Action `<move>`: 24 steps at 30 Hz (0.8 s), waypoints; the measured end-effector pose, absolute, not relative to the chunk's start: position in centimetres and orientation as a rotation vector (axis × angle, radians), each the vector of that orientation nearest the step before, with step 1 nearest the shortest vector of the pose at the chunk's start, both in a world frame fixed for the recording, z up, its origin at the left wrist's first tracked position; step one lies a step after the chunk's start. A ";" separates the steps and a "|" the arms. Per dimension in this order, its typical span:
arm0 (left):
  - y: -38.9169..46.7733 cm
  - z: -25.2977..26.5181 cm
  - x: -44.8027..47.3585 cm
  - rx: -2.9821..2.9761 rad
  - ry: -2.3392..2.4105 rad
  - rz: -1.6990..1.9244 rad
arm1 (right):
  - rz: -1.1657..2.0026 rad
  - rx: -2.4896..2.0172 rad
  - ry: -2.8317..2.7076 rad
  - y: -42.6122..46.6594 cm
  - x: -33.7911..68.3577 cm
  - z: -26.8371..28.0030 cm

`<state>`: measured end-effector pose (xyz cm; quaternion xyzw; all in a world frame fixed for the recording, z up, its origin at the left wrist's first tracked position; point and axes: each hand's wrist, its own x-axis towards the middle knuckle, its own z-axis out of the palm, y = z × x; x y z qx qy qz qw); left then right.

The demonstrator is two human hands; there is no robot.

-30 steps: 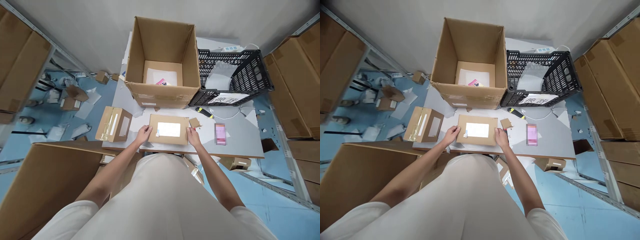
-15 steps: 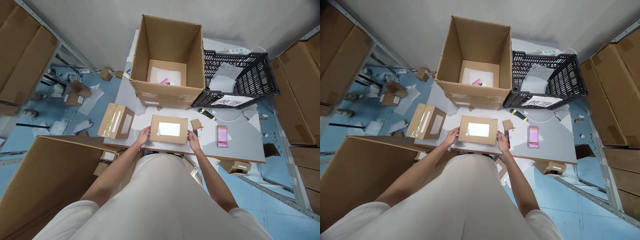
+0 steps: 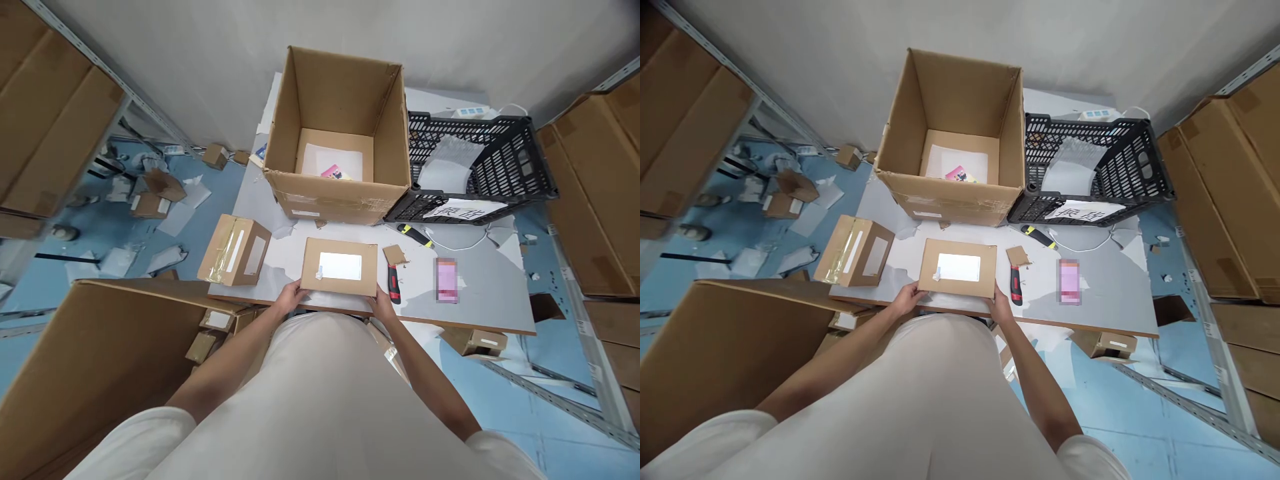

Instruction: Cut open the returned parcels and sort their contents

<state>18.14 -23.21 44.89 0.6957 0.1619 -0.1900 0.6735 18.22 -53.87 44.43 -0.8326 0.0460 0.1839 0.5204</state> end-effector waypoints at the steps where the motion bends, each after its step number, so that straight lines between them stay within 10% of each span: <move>1: -23.3 45.1 18.1 1.577 0.364 -0.418 | 0.443 -1.982 0.103 -53.9 18.2 44.6; 24: -23.0 49.2 23.2 2.410 0.228 -0.280 | 0.444 -2.305 0.173 -54.7 24.9 48.8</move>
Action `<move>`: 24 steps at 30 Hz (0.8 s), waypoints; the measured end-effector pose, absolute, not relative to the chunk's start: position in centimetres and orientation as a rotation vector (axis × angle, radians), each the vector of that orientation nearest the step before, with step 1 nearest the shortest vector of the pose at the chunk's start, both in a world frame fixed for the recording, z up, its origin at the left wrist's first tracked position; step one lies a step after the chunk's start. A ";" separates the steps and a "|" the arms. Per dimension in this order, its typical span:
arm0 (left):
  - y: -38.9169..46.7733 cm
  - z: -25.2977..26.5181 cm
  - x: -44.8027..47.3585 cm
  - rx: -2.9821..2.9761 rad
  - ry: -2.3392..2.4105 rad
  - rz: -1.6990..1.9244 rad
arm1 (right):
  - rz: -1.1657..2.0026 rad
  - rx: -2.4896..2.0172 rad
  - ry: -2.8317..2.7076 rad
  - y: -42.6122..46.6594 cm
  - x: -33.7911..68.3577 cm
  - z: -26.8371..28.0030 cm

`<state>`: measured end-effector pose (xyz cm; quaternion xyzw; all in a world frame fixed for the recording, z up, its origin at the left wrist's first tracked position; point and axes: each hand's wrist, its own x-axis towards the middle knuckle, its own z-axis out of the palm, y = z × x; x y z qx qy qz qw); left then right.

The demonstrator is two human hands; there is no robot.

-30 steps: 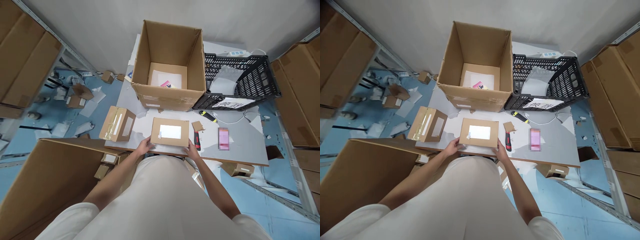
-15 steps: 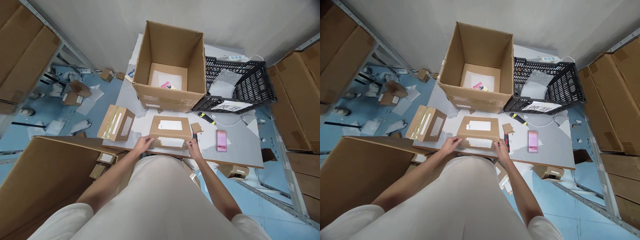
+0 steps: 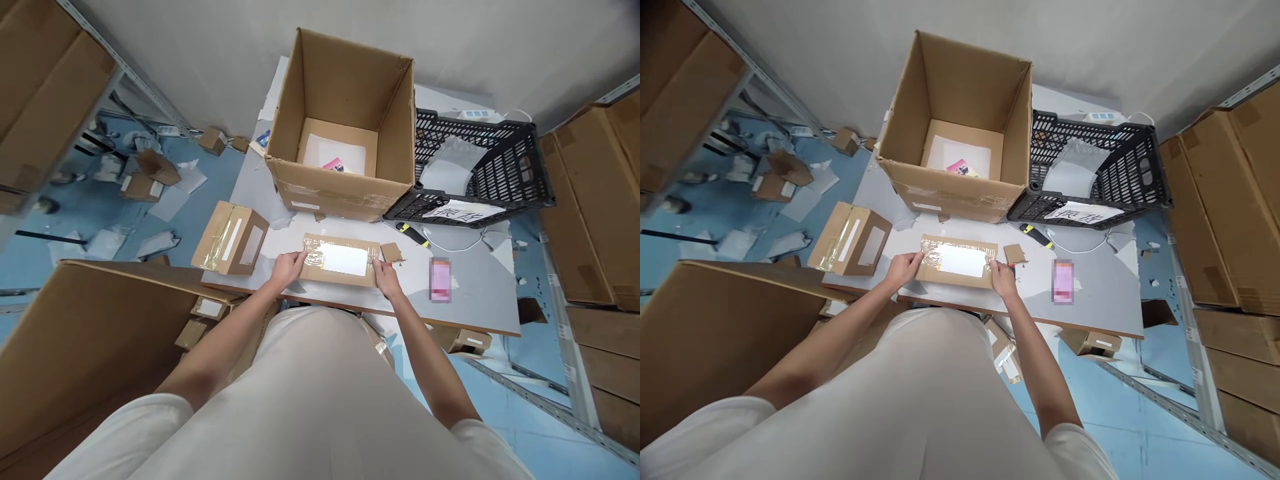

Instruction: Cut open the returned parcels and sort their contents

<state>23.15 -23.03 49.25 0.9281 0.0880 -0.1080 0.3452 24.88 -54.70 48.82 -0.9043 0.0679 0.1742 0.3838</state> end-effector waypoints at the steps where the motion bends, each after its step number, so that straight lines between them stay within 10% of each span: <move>1: -22.8 48.9 22.8 2.336 0.235 -0.283 | 0.451 -2.232 0.189 -55.1 24.7 48.4; 24: -22.5 47.7 21.8 2.147 0.084 -0.256 | 0.384 -2.320 -0.036 -55.6 22.4 48.2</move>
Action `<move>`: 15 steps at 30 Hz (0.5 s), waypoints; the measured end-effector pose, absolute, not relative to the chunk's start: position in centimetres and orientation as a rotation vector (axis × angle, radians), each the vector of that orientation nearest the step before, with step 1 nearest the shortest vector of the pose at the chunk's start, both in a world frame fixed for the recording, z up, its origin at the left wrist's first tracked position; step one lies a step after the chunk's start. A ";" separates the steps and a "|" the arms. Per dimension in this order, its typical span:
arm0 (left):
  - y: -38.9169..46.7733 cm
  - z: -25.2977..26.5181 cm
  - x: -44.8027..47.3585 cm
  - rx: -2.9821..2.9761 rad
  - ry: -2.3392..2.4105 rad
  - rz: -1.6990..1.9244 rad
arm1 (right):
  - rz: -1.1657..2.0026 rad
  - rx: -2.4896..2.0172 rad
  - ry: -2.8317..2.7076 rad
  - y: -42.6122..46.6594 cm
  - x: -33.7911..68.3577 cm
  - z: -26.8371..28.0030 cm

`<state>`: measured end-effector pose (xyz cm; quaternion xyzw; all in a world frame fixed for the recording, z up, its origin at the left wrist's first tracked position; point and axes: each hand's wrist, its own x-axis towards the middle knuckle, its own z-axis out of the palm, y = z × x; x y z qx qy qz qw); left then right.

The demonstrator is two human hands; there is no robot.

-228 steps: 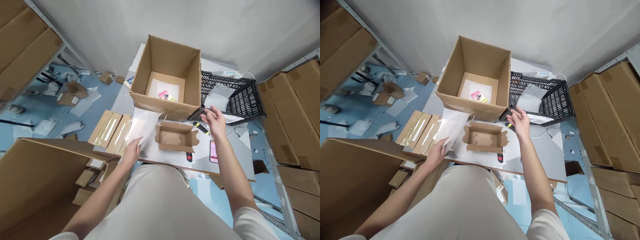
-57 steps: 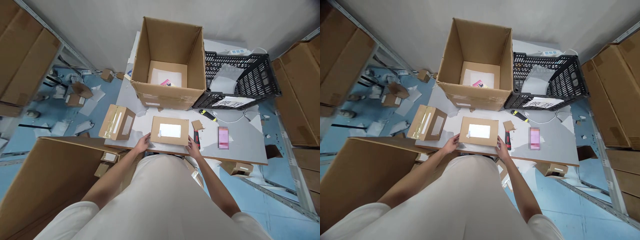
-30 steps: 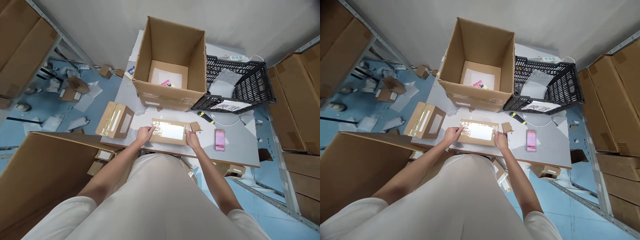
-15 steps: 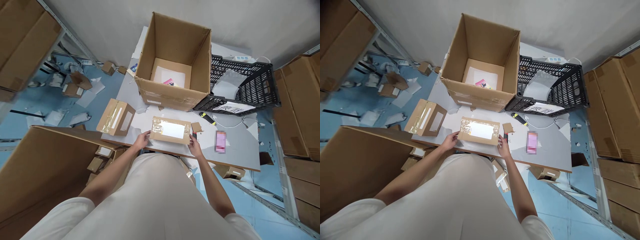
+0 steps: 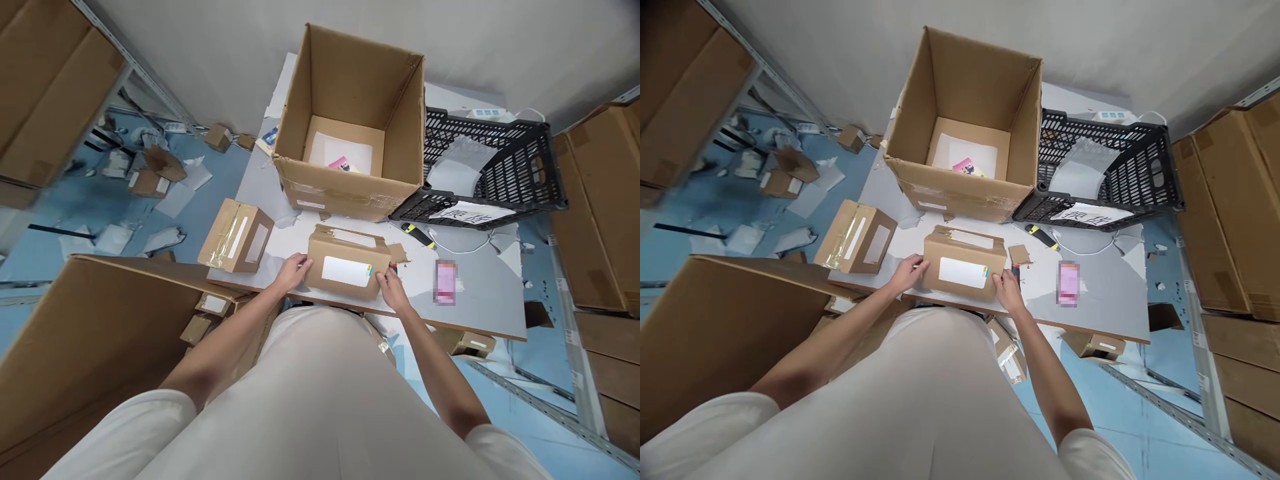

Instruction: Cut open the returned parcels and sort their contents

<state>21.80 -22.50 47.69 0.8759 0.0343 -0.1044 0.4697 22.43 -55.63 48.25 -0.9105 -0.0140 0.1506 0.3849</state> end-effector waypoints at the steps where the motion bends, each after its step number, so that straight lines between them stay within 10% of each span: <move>1: -22.6 48.1 22.3 2.210 0.088 -0.257 | 0.393 -2.380 -0.040 -55.6 23.0 48.7; 15: -23.1 45.8 23.9 2.224 0.329 -0.319 | 0.596 -2.329 0.149 -55.1 24.9 46.0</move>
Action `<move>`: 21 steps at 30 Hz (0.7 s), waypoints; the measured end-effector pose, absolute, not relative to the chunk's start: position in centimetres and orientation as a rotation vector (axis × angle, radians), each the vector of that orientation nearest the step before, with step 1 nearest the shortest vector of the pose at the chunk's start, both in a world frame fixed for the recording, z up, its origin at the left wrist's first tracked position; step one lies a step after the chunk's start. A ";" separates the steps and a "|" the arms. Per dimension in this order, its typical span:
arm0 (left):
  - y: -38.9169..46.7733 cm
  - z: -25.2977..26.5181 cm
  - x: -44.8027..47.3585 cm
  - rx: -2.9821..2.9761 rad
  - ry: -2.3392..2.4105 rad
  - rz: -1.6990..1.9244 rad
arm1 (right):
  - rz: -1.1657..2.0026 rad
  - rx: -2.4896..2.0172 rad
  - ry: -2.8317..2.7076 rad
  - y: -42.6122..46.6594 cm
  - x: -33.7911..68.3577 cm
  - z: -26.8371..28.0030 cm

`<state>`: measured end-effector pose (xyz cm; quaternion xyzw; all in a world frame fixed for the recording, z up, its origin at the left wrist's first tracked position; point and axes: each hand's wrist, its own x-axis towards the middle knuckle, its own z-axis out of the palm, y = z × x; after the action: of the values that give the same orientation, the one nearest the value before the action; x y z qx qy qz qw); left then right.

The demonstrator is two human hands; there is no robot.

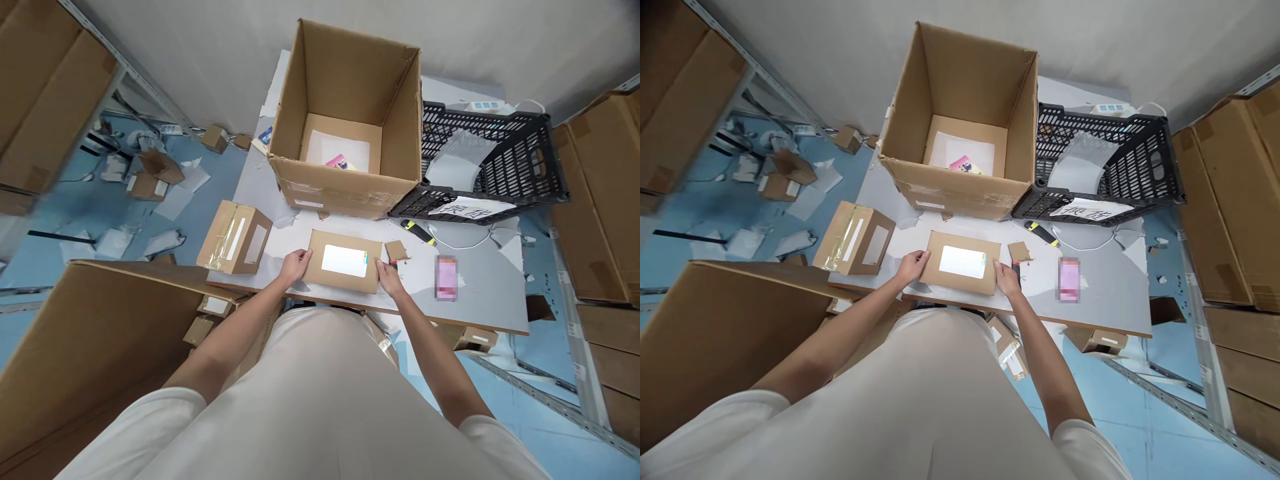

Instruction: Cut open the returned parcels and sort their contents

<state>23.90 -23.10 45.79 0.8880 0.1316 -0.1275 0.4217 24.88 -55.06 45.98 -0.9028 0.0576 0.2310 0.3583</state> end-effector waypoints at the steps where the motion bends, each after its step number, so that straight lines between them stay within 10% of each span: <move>1: -22.9 45.4 23.5 2.204 0.332 -0.319 | 0.580 -2.269 0.170 -55.3 24.4 45.6; 21: -22.1 44.1 18.6 1.900 0.124 -0.427 | 0.507 -2.021 0.038 -55.0 18.4 45.2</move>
<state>18.61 -22.12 44.12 0.8064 0.0525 -0.1813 0.5604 18.43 -55.02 45.17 -0.8373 0.0159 0.2100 0.5045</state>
